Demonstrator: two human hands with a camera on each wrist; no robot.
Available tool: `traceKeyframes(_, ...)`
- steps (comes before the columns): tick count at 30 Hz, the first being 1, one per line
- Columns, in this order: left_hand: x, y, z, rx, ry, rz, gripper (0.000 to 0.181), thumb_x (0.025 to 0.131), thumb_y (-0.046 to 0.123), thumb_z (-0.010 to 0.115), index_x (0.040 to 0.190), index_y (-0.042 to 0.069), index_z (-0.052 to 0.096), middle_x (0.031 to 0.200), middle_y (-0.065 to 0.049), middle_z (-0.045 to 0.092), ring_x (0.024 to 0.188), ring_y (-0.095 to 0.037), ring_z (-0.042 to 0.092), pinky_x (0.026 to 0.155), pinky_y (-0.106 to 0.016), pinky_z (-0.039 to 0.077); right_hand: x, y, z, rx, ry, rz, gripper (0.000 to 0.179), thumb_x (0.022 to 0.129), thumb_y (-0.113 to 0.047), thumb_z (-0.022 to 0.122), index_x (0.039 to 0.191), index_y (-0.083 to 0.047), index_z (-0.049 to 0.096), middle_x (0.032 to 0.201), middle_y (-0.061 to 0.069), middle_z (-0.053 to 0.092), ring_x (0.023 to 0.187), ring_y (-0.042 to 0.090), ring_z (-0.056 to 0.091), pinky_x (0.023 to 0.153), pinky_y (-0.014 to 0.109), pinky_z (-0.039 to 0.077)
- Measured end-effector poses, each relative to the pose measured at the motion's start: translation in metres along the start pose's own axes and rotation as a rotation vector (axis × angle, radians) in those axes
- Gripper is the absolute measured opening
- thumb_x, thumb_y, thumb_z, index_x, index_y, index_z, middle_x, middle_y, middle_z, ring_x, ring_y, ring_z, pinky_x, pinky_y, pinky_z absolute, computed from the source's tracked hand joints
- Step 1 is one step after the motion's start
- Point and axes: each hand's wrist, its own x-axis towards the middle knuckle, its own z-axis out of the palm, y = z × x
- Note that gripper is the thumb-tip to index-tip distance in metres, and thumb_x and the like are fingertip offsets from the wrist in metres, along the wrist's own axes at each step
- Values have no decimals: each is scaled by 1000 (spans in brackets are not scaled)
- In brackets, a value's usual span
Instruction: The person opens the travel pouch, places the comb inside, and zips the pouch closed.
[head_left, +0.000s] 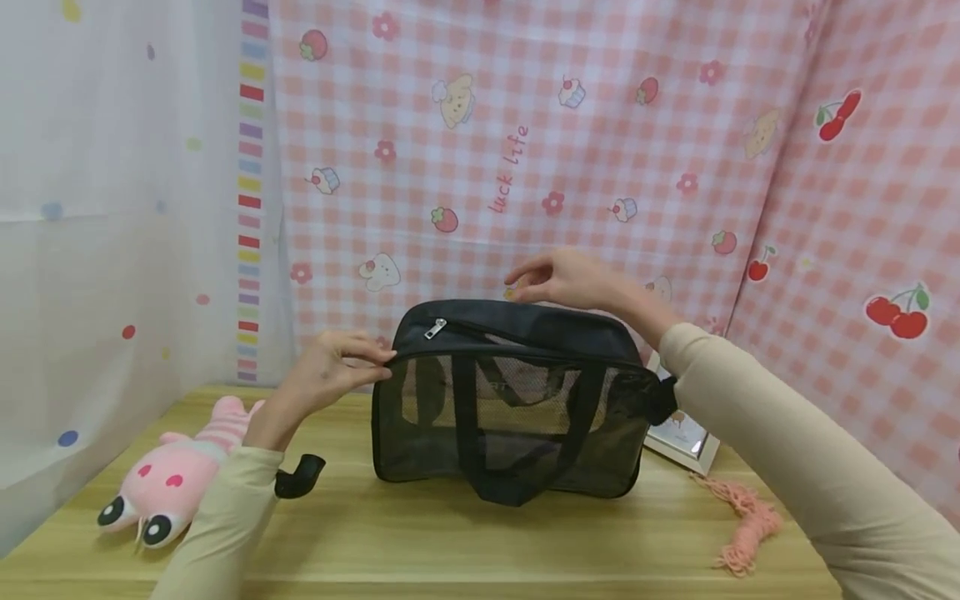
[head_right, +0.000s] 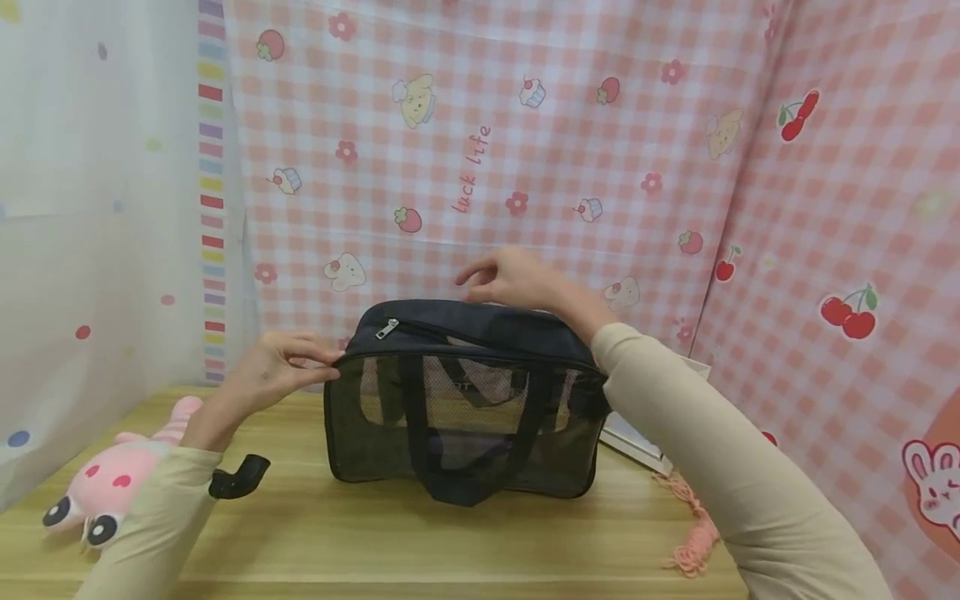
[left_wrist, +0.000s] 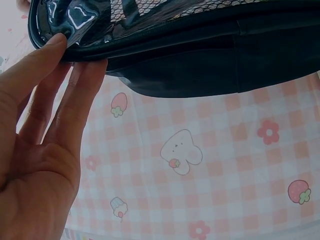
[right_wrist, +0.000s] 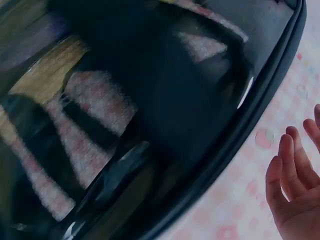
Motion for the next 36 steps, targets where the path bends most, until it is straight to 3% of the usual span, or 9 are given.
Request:
traceKeyframes(5, -2, 2, 1, -17, -1, 4, 20, 78, -4, 74, 98, 0, 75, 87, -7, 66, 78, -16, 62, 64, -29, 56, 30, -25, 19, 63, -157, 11, 28, 93, -17, 63, 118, -6, 67, 91, 10, 70, 81, 25, 66, 74, 37, 53)
traceKeyframes(10, -1, 6, 2, 22, 20, 35, 20, 78, -1, 76, 97, 2, 76, 85, -4, 67, 77, -14, 62, 62, -27, 55, 52, -49, 34, 28, -283, 23, 25, 94, -10, 59, 117, -4, 67, 83, 8, 70, 72, 21, 65, 67, 31, 53)
traceKeyframes(20, 4, 10, 5, 57, 30, 81, 19, 77, -1, 77, 96, 1, 76, 84, -2, 67, 78, -13, 62, 63, -26, 55, 65, -71, 53, -107, -314, 84, 20, 96, -16, 59, 107, -7, 72, 76, 8, 70, 65, 17, 67, 58, 26, 53)
traceKeyframes(29, -3, 9, 5, 106, 14, 95, 18, 77, 0, 77, 95, 2, 76, 83, 0, 68, 77, -12, 62, 61, -26, 55, 62, -74, 65, -224, -326, 161, 15, 93, -23, 65, 91, -11, 74, 73, 5, 70, 63, 14, 65, 56, 24, 53)
traceKeyframes(36, -1, 9, 9, 129, 40, 112, 18, 76, 0, 77, 94, 1, 76, 84, 0, 68, 79, -12, 62, 60, -26, 54, 56, -69, 63, -222, -311, 157, 13, 91, -21, 66, 89, -12, 75, 73, 3, 69, 66, 15, 65, 56, 23, 52)
